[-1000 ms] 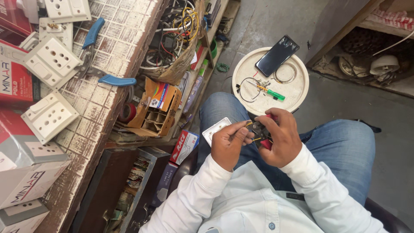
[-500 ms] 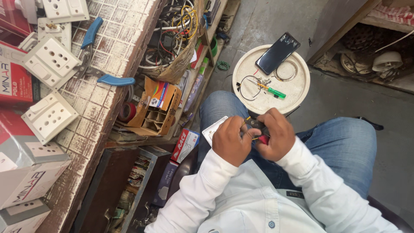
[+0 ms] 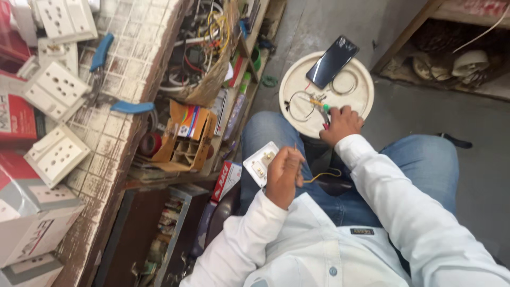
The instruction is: The person sits cross-legged and wires a white electrical socket. They use a screwdriver to tighten terminal screws, pliers to strip and bend wires, and insert yellow wires into the terminals.
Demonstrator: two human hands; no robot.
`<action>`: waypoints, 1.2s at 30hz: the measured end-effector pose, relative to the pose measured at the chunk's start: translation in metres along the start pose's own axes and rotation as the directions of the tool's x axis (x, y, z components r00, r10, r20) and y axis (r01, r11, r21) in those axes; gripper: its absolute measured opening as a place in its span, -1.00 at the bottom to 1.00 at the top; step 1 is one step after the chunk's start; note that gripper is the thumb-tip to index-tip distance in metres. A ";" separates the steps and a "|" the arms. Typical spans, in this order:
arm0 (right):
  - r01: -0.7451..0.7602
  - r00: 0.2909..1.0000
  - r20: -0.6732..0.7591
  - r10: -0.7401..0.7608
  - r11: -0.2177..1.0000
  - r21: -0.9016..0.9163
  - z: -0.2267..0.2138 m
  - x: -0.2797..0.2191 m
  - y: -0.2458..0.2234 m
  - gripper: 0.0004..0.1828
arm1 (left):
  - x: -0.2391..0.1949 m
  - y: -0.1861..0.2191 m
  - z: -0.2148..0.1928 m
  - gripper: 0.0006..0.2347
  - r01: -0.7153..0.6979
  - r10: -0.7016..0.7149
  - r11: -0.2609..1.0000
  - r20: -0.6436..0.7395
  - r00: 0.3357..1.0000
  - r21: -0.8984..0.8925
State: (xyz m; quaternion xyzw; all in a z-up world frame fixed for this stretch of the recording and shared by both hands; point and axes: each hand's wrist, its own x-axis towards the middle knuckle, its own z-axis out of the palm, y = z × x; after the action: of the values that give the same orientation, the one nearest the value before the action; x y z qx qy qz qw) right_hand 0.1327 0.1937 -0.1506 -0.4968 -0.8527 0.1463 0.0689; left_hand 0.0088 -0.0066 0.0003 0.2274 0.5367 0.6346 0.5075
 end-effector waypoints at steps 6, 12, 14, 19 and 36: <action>0.048 0.996 -0.071 -0.048 0.999 -0.010 0.009 0.015 0.007 -0.22 | -0.003 0.009 -0.002 -0.74 -0.021 0.022 1.000 0.071 0.997 -0.015; -0.280 0.843 0.324 -0.429 0.163 0.946 -0.065 -0.059 -0.036 -0.65 | 0.002 0.017 -0.008 -0.80 -0.050 0.056 0.980 -0.025 0.998 0.191; -0.361 0.782 0.349 -0.517 0.081 0.929 -0.093 -0.087 -0.048 -0.62 | 0.000 0.025 -0.014 -0.85 -0.278 0.272 0.904 0.065 0.960 0.324; -0.264 0.735 0.236 -0.635 0.052 0.963 -0.134 -0.097 -0.070 -0.77 | -0.002 0.055 -0.013 -0.89 -0.282 0.233 0.883 0.173 0.957 0.375; 0.359 0.931 -0.212 -0.297 0.645 0.675 -0.187 -0.113 -0.107 -0.66 | -0.021 0.044 -0.006 -0.66 -0.025 0.026 1.000 -0.030 0.999 0.012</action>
State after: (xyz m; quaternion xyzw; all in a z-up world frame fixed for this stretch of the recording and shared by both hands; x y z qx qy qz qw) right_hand 0.1489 0.0799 0.0634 -0.2756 -0.8039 0.4243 0.3127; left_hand -0.0060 -0.0241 0.0439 0.2278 0.5451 0.6411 0.4898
